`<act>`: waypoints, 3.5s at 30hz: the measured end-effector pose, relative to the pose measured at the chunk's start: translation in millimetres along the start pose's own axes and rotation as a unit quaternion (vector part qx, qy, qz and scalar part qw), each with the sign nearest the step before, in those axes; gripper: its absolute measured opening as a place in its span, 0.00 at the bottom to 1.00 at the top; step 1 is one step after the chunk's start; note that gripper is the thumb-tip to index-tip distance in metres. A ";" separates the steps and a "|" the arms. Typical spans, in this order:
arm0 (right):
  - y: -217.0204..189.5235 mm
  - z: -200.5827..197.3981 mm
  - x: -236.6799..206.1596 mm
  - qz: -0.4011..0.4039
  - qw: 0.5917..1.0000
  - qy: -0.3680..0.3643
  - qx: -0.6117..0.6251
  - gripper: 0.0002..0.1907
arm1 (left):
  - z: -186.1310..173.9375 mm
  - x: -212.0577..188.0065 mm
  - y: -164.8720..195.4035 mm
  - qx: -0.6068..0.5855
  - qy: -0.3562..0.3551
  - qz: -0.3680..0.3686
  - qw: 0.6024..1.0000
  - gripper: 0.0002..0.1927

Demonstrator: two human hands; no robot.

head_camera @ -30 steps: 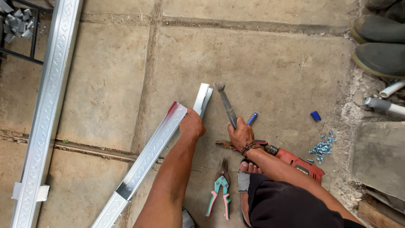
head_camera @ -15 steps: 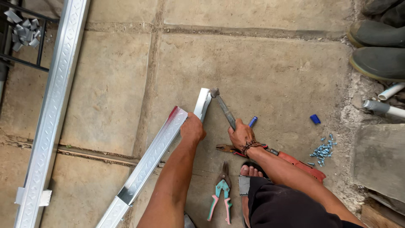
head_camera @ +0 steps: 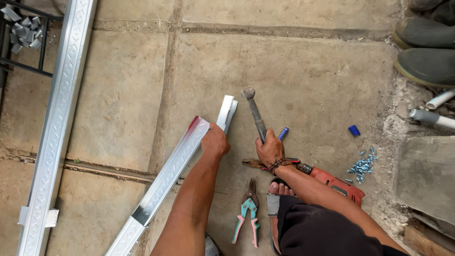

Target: The person sits on a tiled floor and assembles a metal frame using a hammer and pliers. They repeatedly strike the metal pieces to secure them together and occasionally use pliers to adjust components.

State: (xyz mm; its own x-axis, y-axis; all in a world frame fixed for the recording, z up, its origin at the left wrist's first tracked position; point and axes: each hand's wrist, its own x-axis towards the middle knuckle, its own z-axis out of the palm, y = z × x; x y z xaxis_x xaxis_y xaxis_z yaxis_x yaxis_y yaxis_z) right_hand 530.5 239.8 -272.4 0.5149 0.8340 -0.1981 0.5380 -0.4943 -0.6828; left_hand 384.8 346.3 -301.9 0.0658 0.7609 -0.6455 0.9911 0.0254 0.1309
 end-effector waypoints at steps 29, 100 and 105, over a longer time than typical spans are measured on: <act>15.2 -7.9 11.1 0.043 0.997 -0.058 -0.008 0.15 | -16.7 0.8 -5.6 0.003 -0.022 0.004 1.000 0.36; 13.7 55.0 -166.5 0.235 0.931 -0.161 0.227 0.44 | 171.2 -213.5 -88.2 -0.317 -0.014 0.111 0.942 0.45; 6.3 64.2 -162.8 0.267 0.820 -0.233 0.450 0.38 | 172.4 -195.8 -87.8 -0.316 -0.027 0.084 0.944 0.41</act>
State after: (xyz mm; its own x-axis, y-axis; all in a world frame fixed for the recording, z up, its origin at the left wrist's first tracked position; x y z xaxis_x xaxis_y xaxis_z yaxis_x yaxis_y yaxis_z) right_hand 407.3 116.6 -289.6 0.0942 0.6645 -0.7413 -0.4982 -0.6132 -0.6130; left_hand 304.9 83.3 -316.7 0.2392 0.7547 -0.6110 0.6994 0.3026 0.6475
